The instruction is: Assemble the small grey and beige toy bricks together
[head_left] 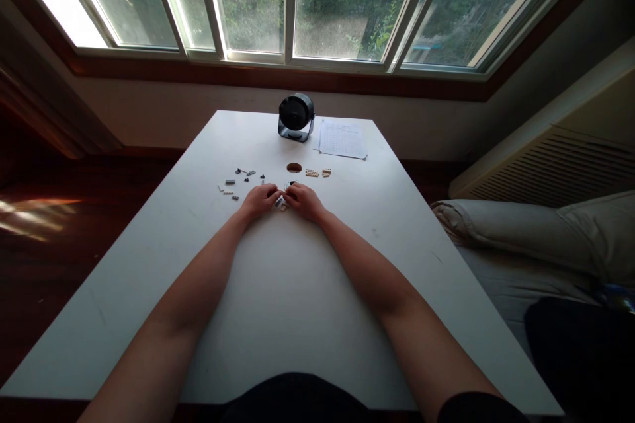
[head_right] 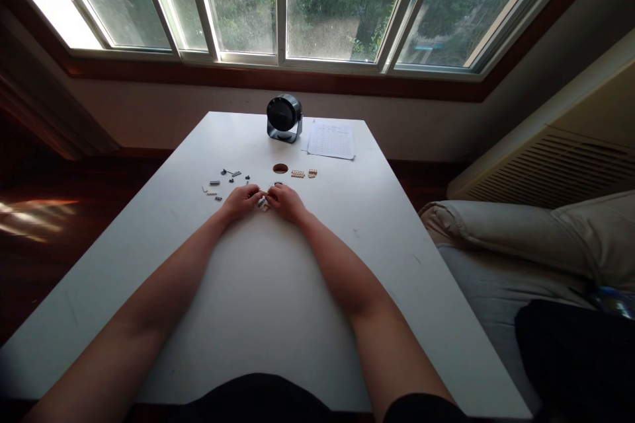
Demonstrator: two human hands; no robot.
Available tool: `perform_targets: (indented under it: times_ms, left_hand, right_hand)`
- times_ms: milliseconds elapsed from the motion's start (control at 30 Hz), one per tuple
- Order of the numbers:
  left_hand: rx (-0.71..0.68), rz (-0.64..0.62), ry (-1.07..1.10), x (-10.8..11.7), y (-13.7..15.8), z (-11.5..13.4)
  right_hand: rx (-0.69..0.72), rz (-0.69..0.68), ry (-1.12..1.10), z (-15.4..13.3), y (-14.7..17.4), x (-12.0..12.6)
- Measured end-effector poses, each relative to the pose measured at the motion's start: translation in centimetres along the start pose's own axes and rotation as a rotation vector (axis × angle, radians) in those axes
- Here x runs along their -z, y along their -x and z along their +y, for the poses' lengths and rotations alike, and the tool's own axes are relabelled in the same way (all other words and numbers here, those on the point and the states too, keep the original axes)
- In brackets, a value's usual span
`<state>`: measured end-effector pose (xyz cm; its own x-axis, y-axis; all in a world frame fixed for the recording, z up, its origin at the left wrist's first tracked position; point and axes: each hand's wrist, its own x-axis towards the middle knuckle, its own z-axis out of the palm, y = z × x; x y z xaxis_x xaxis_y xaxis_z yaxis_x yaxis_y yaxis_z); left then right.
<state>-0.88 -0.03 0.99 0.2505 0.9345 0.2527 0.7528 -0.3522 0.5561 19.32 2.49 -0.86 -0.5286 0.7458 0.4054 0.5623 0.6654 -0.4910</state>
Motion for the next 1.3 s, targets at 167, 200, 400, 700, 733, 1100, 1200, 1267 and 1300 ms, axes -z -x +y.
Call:
perform_targets:
  times_ms: [167, 200, 400, 700, 733, 1100, 1200, 1267, 1300]
  left_hand:
    - [0.010, 0.000, -0.003, 0.05, 0.04, 0.10]
    - [0.010, 0.000, 0.000, 0.06, 0.05, 0.10]
    - [0.001, -0.001, 0.015, 0.11, 0.06, 0.10]
    - [0.008, 0.002, 0.003, 0.16, 0.08, 0.21]
    - [0.009, 0.002, 0.003, 0.15, 0.08, 0.20]
    - [-0.012, -0.003, 0.000, 0.09, 0.01, 0.03]
    - [-0.015, -0.003, -0.004, 0.06, -0.01, -0.04]
    - [-0.015, -0.005, -0.004, 0.03, -0.03, -0.08]
    - [-0.014, -0.006, -0.005, 0.02, -0.03, -0.09]
  right_hand:
    - [0.001, 0.001, -0.003, 0.14, -0.03, -0.14]
    - [0.002, 0.003, -0.002, 0.18, -0.04, -0.19]
    - [0.006, 0.013, -0.006, 0.14, -0.05, -0.21]
    - [-0.009, 0.000, 0.001, 0.07, -0.11, -0.12]
    - [-0.007, 0.001, 0.002, 0.12, -0.11, -0.15]
    - [0.012, 0.012, -0.007, 0.19, -0.09, -0.15]
    - [0.002, 0.001, 0.001, 0.10, -0.11, -0.08]
    - [-0.004, -0.004, 0.006, 0.08, -0.12, -0.07]
    - [-0.006, -0.005, 0.006, 0.07, -0.11, -0.07]
